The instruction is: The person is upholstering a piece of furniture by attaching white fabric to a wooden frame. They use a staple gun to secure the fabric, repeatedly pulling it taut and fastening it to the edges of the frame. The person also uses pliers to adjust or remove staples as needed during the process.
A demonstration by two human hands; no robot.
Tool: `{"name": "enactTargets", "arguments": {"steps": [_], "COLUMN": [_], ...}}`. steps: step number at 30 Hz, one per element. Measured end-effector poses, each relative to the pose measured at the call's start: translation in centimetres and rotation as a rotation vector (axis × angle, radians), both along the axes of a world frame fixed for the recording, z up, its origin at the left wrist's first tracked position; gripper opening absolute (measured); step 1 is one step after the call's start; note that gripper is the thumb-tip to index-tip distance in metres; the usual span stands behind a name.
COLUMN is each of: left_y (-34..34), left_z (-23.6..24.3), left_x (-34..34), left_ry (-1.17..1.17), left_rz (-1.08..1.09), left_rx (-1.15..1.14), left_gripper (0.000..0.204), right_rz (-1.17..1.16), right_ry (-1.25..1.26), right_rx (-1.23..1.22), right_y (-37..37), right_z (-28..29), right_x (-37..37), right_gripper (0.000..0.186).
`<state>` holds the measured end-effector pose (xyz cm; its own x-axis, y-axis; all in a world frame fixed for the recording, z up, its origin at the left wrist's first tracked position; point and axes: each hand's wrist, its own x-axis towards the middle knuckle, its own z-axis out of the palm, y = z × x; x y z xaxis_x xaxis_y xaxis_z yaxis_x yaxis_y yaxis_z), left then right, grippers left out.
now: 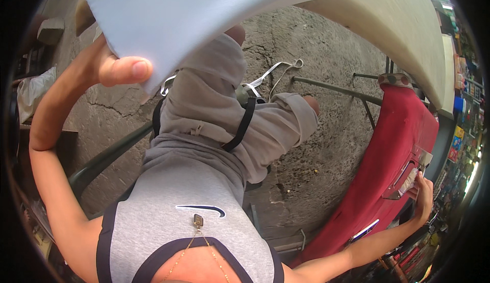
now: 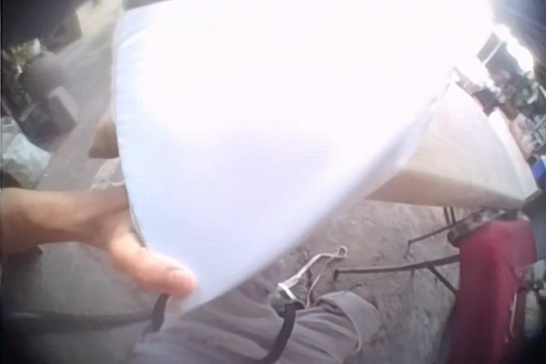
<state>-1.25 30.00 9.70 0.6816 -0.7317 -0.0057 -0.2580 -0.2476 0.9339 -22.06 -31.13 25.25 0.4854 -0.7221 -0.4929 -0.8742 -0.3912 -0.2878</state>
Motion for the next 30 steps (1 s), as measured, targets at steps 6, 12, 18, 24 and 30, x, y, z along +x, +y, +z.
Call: {"name": "enactTargets", "arguments": {"steps": [6,12,18,24,30], "left_y": [-0.7,-0.5,0.3,0.3,0.6], "left_z": [0.0,-0.1,-0.5,-0.9,-0.6], "left_x": [-0.2,0.0,0.2,0.2,0.3], "left_ry": [-0.014,-0.024,-0.009,-0.033,0.021], "left_rz": [0.023,0.000,-0.036,-0.002,-0.050], "left_rx": [-0.041,0.001,0.055,0.021,0.095], "left_gripper": [0.046,0.052,0.057,0.053,0.051], "right_rz": [-0.041,-0.069,0.444,0.811,1.079], "right_ry": [-0.222,-0.526,-1.184,-0.959,-1.168], "right_rx": [0.332,0.090,-0.049,0.428,0.417], "right_y": [0.1,4.0,23.8,36.3,39.5], "right_z": [-1.1,0.1,-6.8,-18.5,-21.1], "right_x": [-0.7,-0.8,3.1,4.7,7.5], "right_gripper": [0.031,0.030,0.037,0.040,0.033]}}
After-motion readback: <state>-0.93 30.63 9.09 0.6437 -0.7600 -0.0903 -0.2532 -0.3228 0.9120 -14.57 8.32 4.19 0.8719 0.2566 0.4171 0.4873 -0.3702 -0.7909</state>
